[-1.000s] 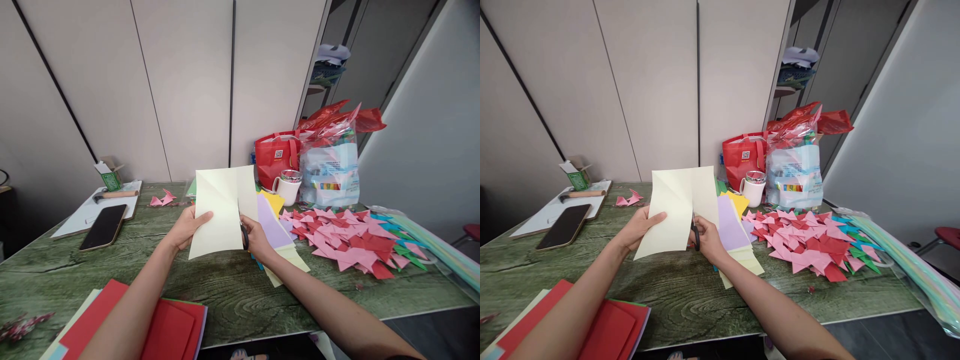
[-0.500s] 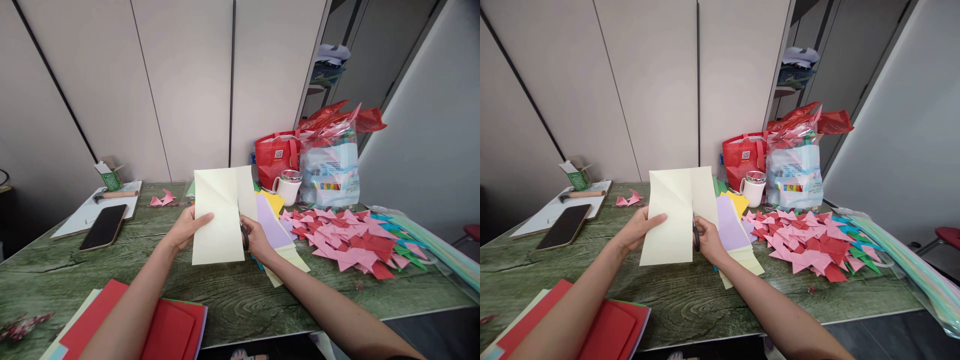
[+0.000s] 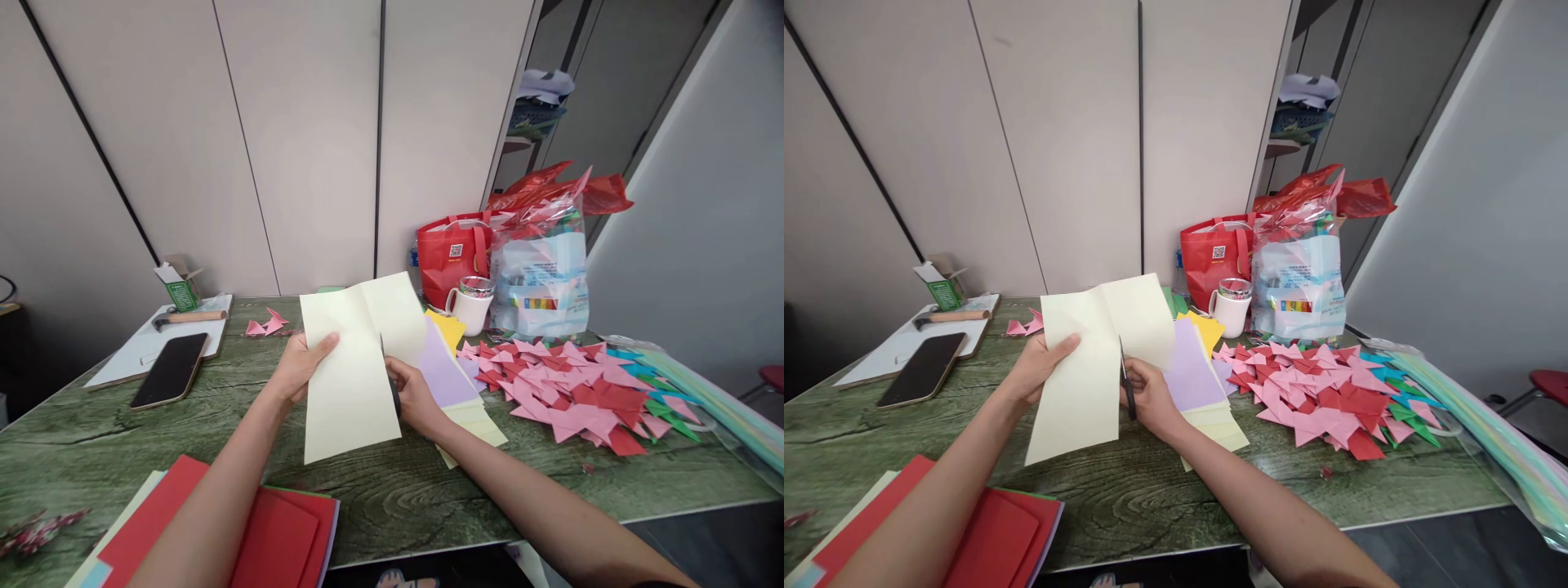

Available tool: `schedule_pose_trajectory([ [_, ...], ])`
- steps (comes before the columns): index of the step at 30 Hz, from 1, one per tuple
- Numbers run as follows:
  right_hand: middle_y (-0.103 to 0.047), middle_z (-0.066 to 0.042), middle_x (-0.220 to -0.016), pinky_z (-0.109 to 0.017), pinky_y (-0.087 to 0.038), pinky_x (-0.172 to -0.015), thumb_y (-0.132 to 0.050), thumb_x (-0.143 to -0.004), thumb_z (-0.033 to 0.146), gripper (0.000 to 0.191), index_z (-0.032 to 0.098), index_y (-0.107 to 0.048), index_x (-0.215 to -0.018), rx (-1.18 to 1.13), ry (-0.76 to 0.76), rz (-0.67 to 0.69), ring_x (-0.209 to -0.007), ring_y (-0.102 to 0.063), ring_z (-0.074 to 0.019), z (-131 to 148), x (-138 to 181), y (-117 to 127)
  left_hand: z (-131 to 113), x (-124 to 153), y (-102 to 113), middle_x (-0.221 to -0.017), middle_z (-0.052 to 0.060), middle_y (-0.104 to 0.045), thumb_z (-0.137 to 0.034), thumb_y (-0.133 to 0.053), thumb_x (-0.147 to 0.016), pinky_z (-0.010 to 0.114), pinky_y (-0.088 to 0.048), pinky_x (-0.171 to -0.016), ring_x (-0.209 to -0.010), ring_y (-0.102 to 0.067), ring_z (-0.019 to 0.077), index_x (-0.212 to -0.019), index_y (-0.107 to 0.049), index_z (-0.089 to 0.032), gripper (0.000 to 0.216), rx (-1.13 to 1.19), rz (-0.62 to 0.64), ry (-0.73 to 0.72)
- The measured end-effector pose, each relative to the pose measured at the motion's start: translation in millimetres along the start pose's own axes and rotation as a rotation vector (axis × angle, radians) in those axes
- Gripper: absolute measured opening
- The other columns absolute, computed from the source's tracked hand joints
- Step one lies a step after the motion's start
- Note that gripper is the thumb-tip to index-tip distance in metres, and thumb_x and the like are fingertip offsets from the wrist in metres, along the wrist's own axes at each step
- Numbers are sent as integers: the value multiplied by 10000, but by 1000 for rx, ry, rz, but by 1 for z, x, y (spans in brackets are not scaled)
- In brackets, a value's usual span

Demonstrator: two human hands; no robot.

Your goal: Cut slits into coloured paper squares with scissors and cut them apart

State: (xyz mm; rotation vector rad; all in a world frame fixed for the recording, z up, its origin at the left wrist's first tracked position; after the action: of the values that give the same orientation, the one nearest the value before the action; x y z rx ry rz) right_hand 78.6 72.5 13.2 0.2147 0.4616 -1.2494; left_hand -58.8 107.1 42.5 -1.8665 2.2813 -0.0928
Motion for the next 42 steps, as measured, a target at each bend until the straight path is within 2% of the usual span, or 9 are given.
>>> schedule_pose_trajectory([
  [8, -624, -27, -788, -246, -445, -626, -637, -610, 205, 259, 165, -576, -859, -2, -5, -16, -779, -566, -171, -1, 0, 1, -4, 0, 1, -781, 84, -682, -380, -673, -602, 278, -489, -522, -604, -619, 191, -806, -616, -123, 333, -100, -15, -32],
  [14, -621, -28, -826, -233, -434, -608, -609, -632, 157, 231, 162, -575, -860, -25, -3, 9, -770, -566, -159, 1, 0, -2, -5, 1, 3, -768, 80, -682, -385, -672, -600, 278, -487, -518, -603, -617, 193, -780, -623, -123, 321, -134, -35, -29],
  [24, -628, -27, -785, -239, -447, -606, -618, -623, 176, 261, 163, -575, -880, 7, -25, 9, -786, -572, -169, -4, 0, 0, -5, 1, 3, -735, 66, -676, -362, -666, -613, 268, -488, -512, -602, -615, 187, -780, -609, -129, 293, -147, -34, -16],
  [36, -624, 10, -649, -236, -442, -563, -617, -615, 199, 207, 162, -576, -814, 44, -64, 6, -601, -565, -129, -7, 1, 2, -5, 0, 4, -703, 51, -668, -342, -657, -621, 278, -489, -524, -602, -611, 184, -827, -602, -137, 295, -182, -56, -5],
  [42, -623, 15, -637, -233, -434, -546, -606, -617, 184, 204, 167, -582, -819, 34, -75, 5, -586, -563, -130, -8, 1, 2, -6, 0, 5, -711, 56, -668, -337, -652, -626, 274, -486, -514, -606, -613, 189, -821, -602, -139, 282, -189, -57, -10],
])
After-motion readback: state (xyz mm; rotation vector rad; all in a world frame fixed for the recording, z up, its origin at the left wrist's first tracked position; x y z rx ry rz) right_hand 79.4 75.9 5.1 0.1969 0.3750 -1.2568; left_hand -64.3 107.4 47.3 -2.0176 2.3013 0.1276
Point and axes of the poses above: each hand's wrist, its own x-axis away from the middle knuckle, its own y-axis out of the back of the hand, z = x × y, the point moved 8 cm from there along -x, towards the middle knuckle
